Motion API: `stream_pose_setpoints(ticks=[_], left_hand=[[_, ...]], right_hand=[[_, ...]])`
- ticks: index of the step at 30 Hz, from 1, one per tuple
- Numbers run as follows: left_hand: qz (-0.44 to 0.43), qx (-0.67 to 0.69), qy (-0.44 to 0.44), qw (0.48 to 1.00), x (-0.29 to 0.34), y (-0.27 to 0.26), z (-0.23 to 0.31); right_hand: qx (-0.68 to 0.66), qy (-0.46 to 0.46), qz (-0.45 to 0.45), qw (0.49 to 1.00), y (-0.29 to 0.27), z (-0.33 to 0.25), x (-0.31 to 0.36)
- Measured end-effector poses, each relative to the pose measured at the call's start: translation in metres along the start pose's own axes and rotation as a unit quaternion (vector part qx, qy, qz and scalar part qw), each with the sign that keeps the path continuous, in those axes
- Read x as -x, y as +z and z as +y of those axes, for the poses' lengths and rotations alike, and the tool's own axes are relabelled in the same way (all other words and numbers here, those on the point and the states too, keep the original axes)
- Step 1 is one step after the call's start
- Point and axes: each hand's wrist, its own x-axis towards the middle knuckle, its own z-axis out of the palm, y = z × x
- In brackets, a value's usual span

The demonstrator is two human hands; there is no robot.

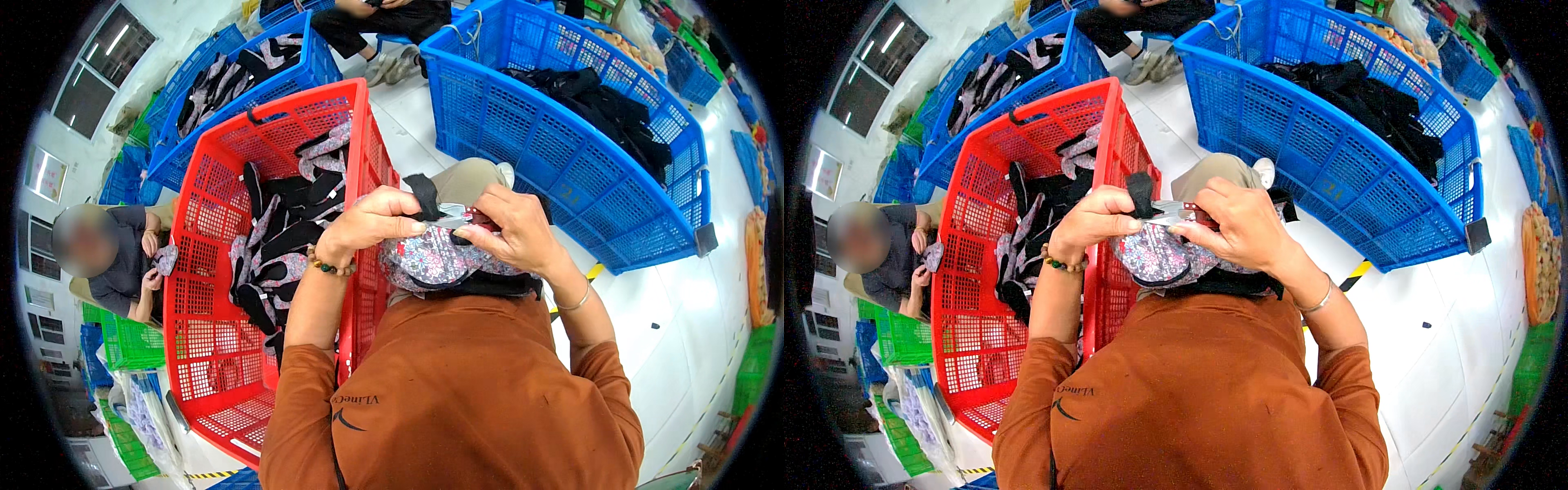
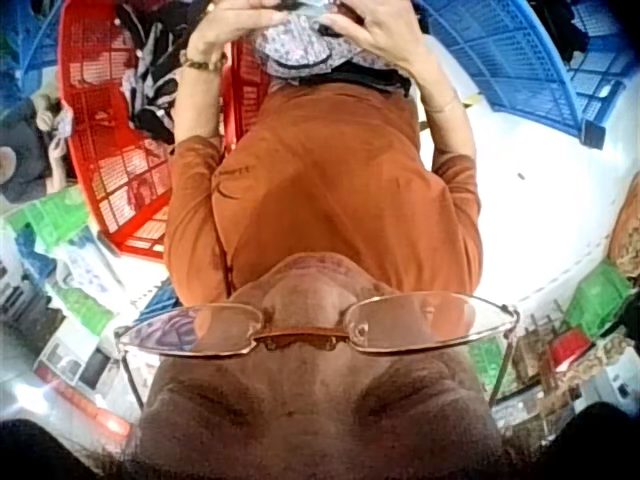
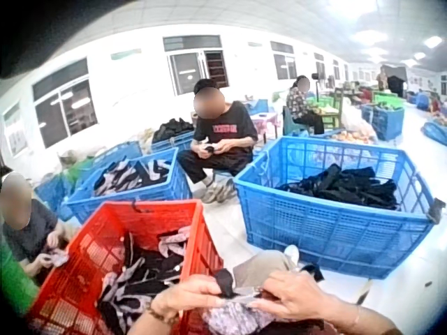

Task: The person sits on the floor and uses scissors to trim excess fabric from the edges of floral-patterned slippers. They handle the slippers one by one, cutting the material and placing the finished items into a red basket.

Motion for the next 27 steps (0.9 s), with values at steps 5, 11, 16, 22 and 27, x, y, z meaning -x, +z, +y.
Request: stream_pose_setpoints(ticks=[5,11,16,22,27], left_hand=[[-0.004,0.056,-0.001,0.998,-0.006,0.000,-0.005],[0.024,0.102,0.032,0.994,-0.007,0.002,-0.013],[0.028,0.102,0.013,0.994,-0.011,0.001,-0.021],[0.040,0.139,0.046,0.988,-0.015,0.014,-0.013],[0.029,0.123,0.020,0.992,-0.008,0.004,-0.022]], right_hand=[[0.038,-0.027,0.011,0.999,-0.004,0.006,0.000],[0.041,-0.023,-0.015,0.999,-0.009,0.014,0.009],[0.025,-0.033,0.000,0.999,-0.003,0.006,0.003],[0.044,-0.040,0.004,0.998,-0.005,0.006,0.001],[0.074,-0.055,-0.004,0.996,-0.009,0.016,0.005]])
